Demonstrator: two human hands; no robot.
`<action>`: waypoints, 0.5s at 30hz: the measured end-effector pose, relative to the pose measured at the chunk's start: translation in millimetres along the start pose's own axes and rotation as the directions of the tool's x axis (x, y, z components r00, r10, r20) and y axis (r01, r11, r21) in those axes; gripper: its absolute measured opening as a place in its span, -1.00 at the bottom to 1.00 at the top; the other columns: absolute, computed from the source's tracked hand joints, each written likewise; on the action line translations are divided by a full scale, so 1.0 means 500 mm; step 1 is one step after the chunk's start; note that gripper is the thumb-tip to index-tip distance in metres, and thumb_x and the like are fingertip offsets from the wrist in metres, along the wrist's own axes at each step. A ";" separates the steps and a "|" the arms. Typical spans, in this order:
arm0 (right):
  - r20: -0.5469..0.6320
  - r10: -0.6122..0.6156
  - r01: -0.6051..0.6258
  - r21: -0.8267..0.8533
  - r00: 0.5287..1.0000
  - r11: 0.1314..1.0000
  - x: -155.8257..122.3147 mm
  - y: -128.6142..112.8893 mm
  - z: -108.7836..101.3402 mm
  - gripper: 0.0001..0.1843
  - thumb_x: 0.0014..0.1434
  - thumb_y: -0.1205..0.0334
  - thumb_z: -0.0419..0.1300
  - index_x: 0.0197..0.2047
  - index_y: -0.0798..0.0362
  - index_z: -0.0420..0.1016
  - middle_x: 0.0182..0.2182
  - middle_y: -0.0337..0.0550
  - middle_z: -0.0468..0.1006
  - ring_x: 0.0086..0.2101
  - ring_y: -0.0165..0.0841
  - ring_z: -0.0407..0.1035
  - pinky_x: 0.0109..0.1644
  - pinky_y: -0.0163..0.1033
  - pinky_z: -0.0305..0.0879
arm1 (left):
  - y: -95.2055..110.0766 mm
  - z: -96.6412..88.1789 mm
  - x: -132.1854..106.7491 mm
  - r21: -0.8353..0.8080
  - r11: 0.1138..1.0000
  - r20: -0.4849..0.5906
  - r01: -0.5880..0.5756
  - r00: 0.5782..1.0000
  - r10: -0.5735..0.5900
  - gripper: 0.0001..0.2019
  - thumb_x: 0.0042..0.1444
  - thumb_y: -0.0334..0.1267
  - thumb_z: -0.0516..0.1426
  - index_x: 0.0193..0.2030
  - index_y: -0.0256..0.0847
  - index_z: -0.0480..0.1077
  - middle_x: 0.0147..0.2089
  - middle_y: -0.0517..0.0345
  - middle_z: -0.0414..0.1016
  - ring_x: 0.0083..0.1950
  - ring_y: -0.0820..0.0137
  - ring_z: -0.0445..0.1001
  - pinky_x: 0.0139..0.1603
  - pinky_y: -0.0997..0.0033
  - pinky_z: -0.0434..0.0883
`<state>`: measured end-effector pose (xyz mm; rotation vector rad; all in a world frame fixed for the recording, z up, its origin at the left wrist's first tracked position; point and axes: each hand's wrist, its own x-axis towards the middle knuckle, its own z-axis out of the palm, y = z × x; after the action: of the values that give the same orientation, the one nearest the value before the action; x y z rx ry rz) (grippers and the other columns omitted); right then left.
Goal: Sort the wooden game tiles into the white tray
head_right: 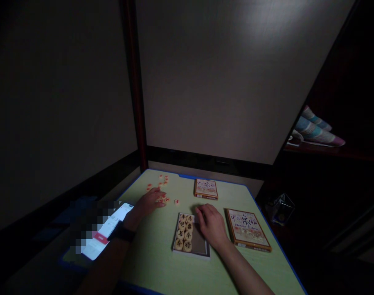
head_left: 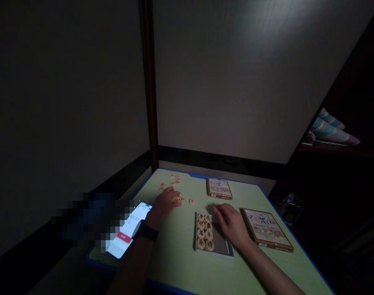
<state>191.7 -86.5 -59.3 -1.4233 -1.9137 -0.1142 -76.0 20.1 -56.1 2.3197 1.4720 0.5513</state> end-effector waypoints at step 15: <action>0.015 -0.002 0.002 -0.011 1.000 1.000 0.001 -0.001 -0.003 -0.67 0.37 0.10 -0.04 -0.30 0.03 0.45 -0.37 -0.09 0.56 -0.31 -0.22 0.46 -0.23 -0.18 0.35 | 0.017 -0.006 -0.008 0.022 1.000 -0.010 0.002 1.000 -0.002 -0.63 0.08 -0.26 0.21 0.06 -0.17 0.43 0.13 0.00 0.35 0.12 0.26 0.40 0.22 0.29 0.30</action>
<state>191.9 -87.2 -57.8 -1.4329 -1.9301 -0.1150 -72.4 12.9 -49.7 2.3351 1.4913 0.5495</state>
